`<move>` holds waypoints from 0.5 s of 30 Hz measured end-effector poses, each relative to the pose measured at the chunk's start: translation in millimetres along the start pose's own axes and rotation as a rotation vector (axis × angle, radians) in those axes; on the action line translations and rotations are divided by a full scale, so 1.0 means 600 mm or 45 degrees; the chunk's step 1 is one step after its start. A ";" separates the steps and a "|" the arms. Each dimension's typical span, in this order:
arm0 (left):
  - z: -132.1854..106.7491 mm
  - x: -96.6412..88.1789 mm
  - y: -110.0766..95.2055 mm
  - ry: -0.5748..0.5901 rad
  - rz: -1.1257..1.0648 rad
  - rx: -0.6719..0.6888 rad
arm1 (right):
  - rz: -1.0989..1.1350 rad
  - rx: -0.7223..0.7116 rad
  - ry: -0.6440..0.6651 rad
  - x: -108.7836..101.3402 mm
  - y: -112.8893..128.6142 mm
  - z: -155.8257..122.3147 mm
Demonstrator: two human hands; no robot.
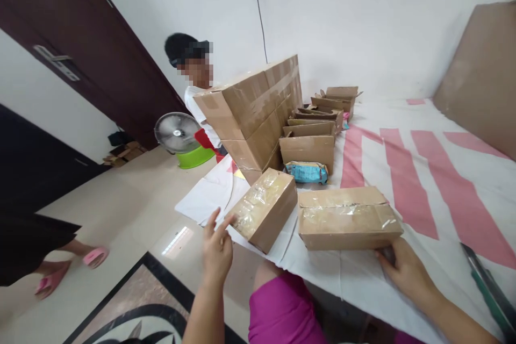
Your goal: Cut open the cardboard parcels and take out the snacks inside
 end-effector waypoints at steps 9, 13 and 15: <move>-0.092 0.129 -0.221 0.325 -0.370 0.249 | 0.053 0.095 0.084 -0.022 0.048 -0.003; -0.086 0.161 -0.238 0.472 -0.446 0.240 | 0.119 0.209 0.424 -0.070 0.076 -0.033; -0.090 0.161 -0.242 0.523 -0.500 0.314 | 0.121 0.235 0.651 -0.111 0.070 -0.047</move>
Point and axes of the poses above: each hand's wrist, its own z-axis towards the middle knuckle, its own x-axis out of the palm, y = z × x, the point moved 3 cm from there along z, towards the middle knuckle, and after that the axes turned 3 degrees about z, right-handed, at the moved point
